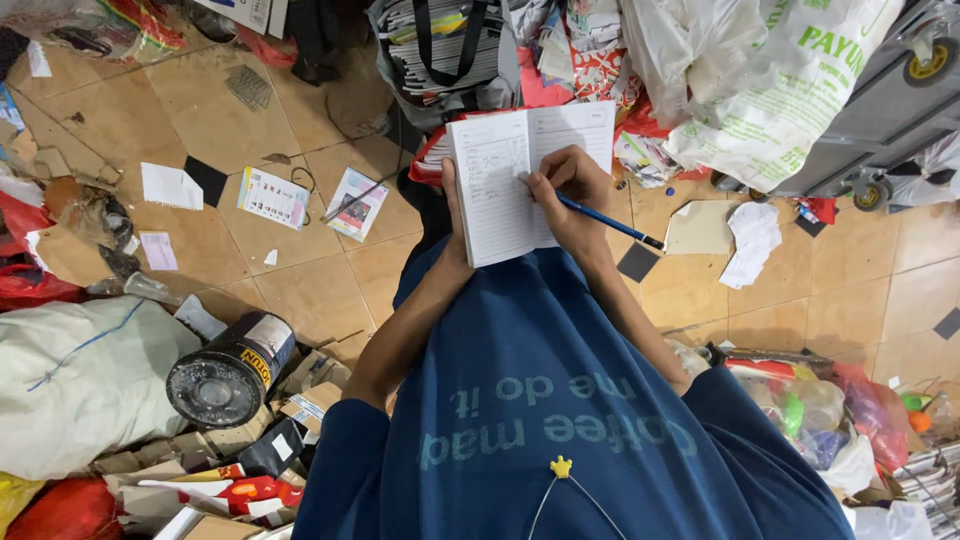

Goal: The person weighs a red bag of items and a gray bag on a digital scale, records the weights in a notebook using a pen, and then unfolds a metal cart.

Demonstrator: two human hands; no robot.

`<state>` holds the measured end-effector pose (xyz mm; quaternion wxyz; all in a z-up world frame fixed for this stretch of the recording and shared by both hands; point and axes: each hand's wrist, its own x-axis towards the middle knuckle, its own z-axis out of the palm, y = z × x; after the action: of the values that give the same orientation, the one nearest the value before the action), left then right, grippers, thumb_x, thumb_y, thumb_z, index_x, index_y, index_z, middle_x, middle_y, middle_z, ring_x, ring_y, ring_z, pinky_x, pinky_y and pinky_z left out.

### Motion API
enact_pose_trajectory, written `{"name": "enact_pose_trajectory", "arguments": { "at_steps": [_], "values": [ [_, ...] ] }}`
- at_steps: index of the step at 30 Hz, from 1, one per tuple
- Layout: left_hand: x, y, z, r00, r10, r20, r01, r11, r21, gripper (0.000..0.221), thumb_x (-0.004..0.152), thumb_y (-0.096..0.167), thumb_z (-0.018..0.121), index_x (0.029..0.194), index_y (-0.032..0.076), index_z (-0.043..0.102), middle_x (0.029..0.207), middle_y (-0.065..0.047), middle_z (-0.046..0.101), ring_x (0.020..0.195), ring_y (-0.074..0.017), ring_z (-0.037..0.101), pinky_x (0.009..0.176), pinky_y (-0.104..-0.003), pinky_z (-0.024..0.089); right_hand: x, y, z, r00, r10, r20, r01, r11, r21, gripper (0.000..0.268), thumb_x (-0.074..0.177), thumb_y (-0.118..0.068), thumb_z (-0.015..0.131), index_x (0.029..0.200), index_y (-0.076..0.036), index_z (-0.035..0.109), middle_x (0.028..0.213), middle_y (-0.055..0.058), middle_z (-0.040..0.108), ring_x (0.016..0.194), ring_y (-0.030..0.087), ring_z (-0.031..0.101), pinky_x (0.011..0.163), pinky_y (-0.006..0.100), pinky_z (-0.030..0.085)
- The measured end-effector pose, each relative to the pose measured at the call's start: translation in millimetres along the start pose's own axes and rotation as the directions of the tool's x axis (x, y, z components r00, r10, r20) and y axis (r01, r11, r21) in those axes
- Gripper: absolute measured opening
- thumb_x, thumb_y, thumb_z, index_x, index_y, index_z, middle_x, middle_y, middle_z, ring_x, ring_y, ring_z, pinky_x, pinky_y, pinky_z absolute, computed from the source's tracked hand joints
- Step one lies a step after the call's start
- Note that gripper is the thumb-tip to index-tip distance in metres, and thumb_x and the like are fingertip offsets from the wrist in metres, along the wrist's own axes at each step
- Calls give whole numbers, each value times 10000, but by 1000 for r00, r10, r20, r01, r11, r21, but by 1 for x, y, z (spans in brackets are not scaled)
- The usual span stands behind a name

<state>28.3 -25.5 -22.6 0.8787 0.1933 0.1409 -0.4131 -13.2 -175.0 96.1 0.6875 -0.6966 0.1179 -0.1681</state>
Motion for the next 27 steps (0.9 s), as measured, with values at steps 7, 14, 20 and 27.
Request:
{"name": "enact_pose_trajectory", "arguments": {
  "at_steps": [7, 14, 20, 27],
  "values": [
    [0, 0, 7, 994, -15, 106, 19, 999, -35, 1001, 992, 837, 252, 1548, 26, 437, 1384, -193, 580, 1225, -317, 601, 1048, -455, 522, -3, 1, -5, 997, 46, -57, -47, 999, -11, 333, 995, 71, 670, 756, -12, 453, 944, 117, 624, 748, 133, 652, 652, 258, 556],
    [2, 1, 14, 990, -25, 135, 29, 999, -27, 1020, 984, 848, 231, 1529, 14, 453, 1371, -182, 588, 1225, -300, 605, 1055, -446, 519, 5, -3, -4, 997, -12, -82, 13, 1000, 10, 309, 1013, 66, 659, 780, 7, 464, 1003, 127, 613, 784, 151, 677, 698, 272, 589],
    [2, 1, 25, 993, -41, 109, 41, 999, -3, 1017, 952, 844, 229, 1515, 27, 452, 1356, -182, 597, 1213, -304, 610, 1059, -448, 516, 6, -5, -6, 997, -5, -76, 4, 1000, -8, 308, 1006, 72, 670, 777, 10, 472, 991, 125, 617, 769, 138, 659, 677, 259, 575],
    [6, -6, 8, 998, -16, 58, 18, 999, -36, 995, 967, 832, 267, 1548, 40, 428, 1402, -178, 575, 1241, -313, 591, 1082, -451, 496, 4, 11, -8, 995, -48, -85, 46, 999, -24, 312, 998, 87, 680, 772, 2, 482, 971, 118, 614, 774, 141, 642, 683, 262, 561]
  ]
}}
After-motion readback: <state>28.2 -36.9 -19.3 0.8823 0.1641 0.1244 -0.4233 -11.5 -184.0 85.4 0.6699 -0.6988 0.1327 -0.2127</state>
